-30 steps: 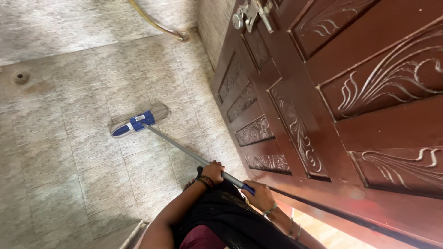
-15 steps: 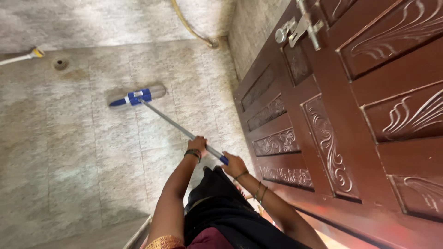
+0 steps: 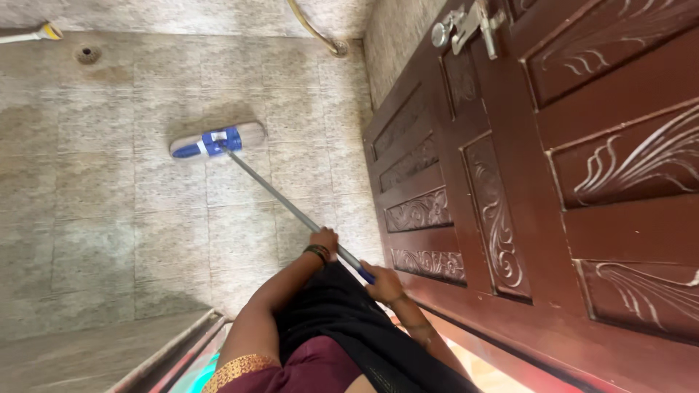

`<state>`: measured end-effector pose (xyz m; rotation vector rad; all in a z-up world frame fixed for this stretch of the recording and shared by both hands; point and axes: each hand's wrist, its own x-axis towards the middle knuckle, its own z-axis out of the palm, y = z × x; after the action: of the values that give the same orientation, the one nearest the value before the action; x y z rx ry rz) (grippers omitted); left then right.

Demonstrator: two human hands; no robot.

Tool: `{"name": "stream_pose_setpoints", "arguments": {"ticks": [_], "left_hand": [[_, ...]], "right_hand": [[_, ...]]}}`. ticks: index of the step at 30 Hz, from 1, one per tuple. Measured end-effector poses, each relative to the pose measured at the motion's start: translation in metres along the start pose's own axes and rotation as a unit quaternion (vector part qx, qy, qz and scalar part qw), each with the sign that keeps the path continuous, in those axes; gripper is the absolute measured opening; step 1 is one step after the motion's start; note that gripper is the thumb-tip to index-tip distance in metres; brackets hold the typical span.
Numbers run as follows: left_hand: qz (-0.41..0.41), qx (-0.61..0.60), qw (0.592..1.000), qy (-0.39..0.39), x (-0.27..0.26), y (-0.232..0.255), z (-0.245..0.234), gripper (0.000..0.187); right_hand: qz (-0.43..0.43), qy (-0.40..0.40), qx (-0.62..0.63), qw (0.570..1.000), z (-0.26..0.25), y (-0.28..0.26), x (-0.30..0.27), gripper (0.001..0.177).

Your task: The person mops a tiled bathroom floor using a mop with a rectangular head, moving it back and forth across the surface and around the doorway.

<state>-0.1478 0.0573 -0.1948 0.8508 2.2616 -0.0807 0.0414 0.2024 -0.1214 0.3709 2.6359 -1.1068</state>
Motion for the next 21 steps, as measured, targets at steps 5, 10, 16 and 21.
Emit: {"name": "stream_pose_setpoints", "arguments": {"ticks": [5, 10, 16, 21], "left_hand": [[0.185, 0.011, 0.981, -0.059, -0.024, 0.073, 0.038, 0.032], [0.405, -0.065, 0.908, -0.086, -0.034, 0.093, 0.056, 0.022], [0.344, -0.057, 0.933, -0.091, -0.034, 0.077, 0.057, 0.02], [0.313, -0.08, 0.946, -0.023, -0.022, 0.054, 0.047, 0.023]], "right_hand": [[0.095, -0.044, 0.058, 0.993, -0.045, 0.045, -0.117, 0.071], [0.108, 0.063, 0.08, 0.989, -0.044, 0.036, -0.188, 0.043], [0.048, 0.064, 0.043, 0.996, -0.055, 0.019, -0.165, 0.051], [0.019, 0.027, 0.036, 0.999, -0.083, -0.006, -0.125, 0.059]]}}
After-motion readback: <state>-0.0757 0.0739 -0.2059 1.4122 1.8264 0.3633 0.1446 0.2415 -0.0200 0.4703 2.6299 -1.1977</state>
